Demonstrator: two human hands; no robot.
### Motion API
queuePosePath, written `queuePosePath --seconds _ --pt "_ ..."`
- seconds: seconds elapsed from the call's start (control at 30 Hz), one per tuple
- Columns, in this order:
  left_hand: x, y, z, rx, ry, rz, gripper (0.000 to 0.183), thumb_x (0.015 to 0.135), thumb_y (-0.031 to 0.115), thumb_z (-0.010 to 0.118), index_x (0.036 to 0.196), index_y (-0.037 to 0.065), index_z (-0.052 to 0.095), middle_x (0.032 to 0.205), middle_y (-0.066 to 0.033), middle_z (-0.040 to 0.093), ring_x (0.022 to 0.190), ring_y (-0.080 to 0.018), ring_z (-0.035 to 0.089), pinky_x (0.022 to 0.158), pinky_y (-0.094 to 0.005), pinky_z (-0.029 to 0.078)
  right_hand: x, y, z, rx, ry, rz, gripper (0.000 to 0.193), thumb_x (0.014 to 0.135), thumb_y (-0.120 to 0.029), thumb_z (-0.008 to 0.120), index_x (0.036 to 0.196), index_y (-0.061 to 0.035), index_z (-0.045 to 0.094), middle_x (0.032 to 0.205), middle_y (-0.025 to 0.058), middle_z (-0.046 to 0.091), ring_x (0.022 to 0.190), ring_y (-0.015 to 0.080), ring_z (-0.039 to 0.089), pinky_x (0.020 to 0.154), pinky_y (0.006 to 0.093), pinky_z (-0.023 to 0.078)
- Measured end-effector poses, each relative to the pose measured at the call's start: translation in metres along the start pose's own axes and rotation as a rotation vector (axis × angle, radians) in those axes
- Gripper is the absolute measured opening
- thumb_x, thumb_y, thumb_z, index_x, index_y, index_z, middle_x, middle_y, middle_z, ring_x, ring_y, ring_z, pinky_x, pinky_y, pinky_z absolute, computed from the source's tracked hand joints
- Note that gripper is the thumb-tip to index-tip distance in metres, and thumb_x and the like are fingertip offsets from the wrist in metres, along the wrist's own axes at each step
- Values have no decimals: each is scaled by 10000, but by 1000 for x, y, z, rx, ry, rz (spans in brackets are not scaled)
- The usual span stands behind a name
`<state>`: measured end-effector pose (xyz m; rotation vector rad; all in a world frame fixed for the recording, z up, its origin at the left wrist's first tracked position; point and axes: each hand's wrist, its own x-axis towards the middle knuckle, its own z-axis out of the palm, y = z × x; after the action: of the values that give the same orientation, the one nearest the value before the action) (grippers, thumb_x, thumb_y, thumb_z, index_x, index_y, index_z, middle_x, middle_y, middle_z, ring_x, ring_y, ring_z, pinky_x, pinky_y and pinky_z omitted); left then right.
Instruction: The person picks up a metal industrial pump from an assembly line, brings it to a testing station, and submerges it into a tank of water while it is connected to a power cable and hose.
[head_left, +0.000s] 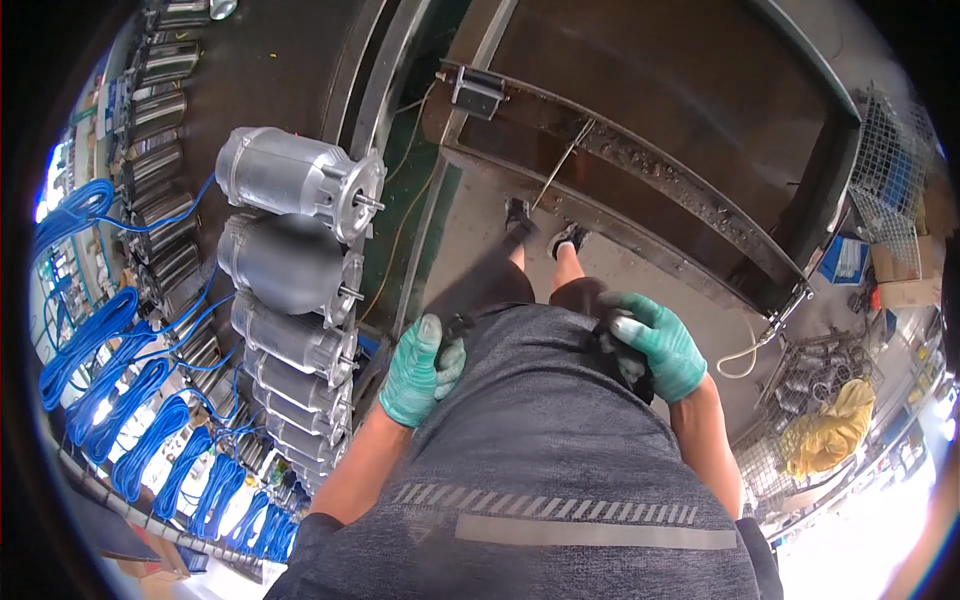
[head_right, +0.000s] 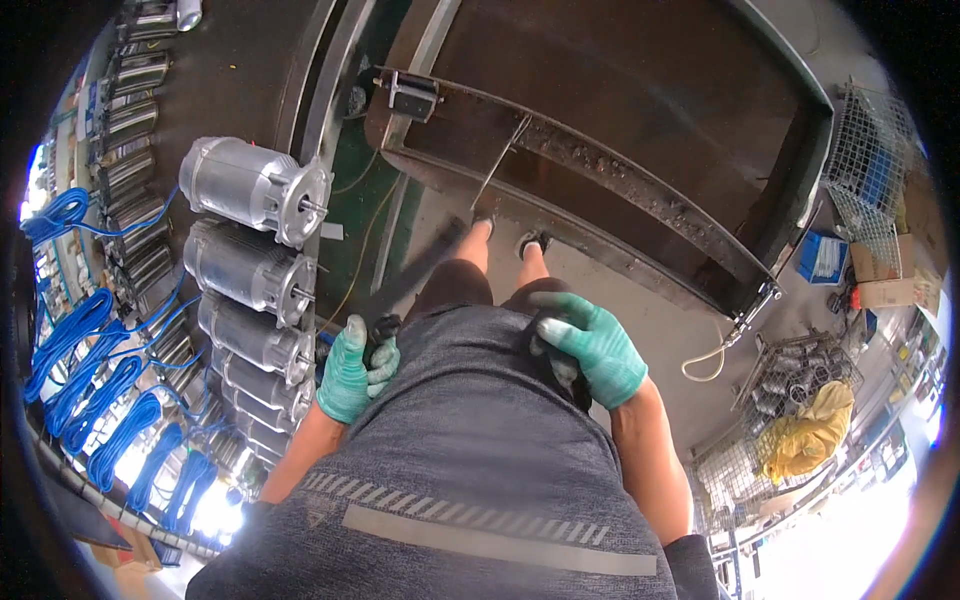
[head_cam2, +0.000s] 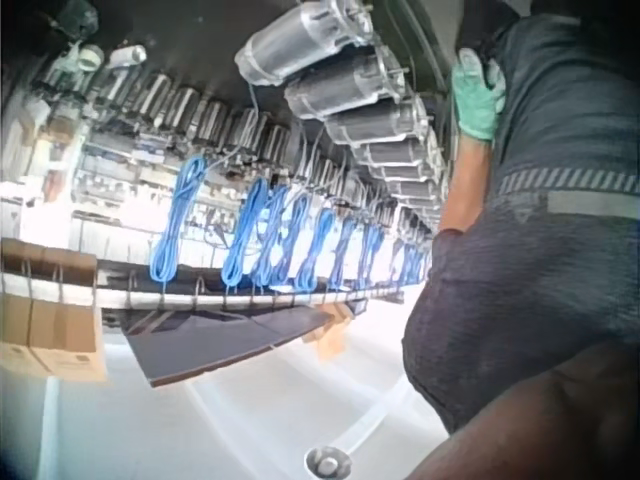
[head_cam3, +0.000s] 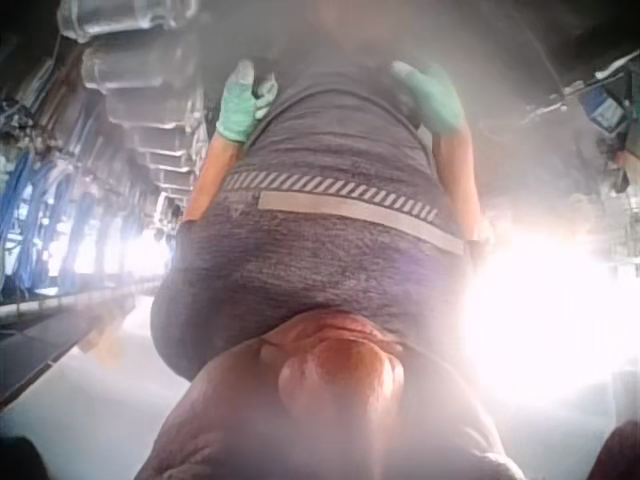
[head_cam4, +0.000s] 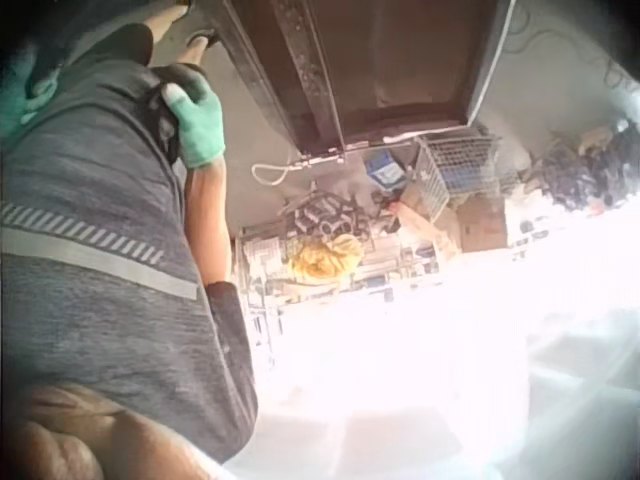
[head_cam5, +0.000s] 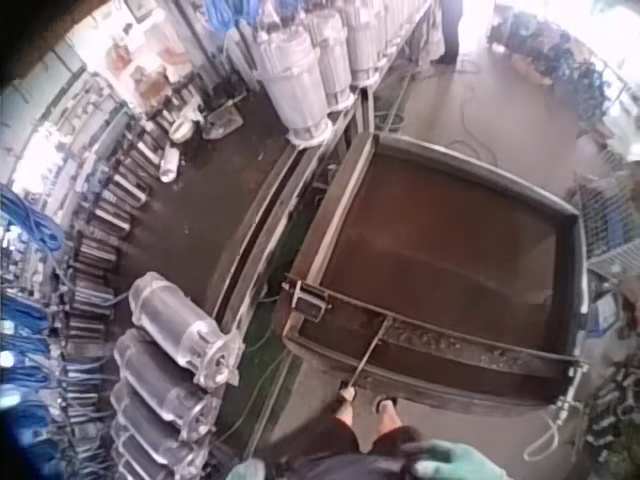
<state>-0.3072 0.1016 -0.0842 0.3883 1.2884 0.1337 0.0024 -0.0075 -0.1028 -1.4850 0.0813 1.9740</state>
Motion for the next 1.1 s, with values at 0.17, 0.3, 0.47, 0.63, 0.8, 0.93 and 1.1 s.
queuePosePath --seconds 0.17,0.3,0.47,0.63,0.8,0.93,1.1 --pt "-2 26 25 127 -124 -22 445 1027 549 552 1077 107 571 652 56 438 487 -26 352 412 -187 264 11 -28 21 -66 -108 -8 375 1000 -264 634 1263 2 617 812 64 671 465 59 455 425 200 344" --pt "-5 30 33 142 -180 78 549 1069 463 508 1380 15 569 772 20 585 608 -44 514 522 -183 439 5 -40 41 -200 -295 -38 334 1002 -316 652 1193 -47 603 773 50 665 461 42 436 421 188 317" --pt "1 12 33 259 -230 366 516 1089 380 494 1414 -14 563 1210 -78 686 1064 -128 628 983 -296 497 -4 -37 58 -251 -358 -103 387 1002 -360 661 1233 -60 582 768 31 656 474 35 427 426 192 314" --pt "-13 17 35 317 -300 364 448 1096 281 510 1432 -10 557 1228 -57 678 1105 -118 597 1011 -302 476 -17 -38 63 -304 -386 -141 377 1004 -366 660 1226 -71 584 766 28 646 490 40 429 434 199 306" --pt "-9 4 29 487 -292 464 406 1091 305 531 1336 -6 622 1114 -46 698 1001 -108 592 934 -308 491 -22 -38 70 -382 -452 -122 344 1000 -352 668 1209 -95 577 785 33 643 526 49 455 460 207 339" --pt "-8 1 31 641 -254 547 384 1099 306 512 1288 -7 630 1070 -66 703 976 -118 603 912 -308 498 -22 -39 77 -460 -428 -143 328 996 -331 671 1202 -101 559 784 27 629 543 56 480 462 201 350" --pt "-28 -1 29 513 -171 512 357 1097 316 513 1158 -10 646 968 -58 672 902 -128 585 843 -322 499 -21 -28 80 -497 -426 -167 324 1003 -335 647 1201 -97 552 802 19 633 577 56 498 465 206 360"
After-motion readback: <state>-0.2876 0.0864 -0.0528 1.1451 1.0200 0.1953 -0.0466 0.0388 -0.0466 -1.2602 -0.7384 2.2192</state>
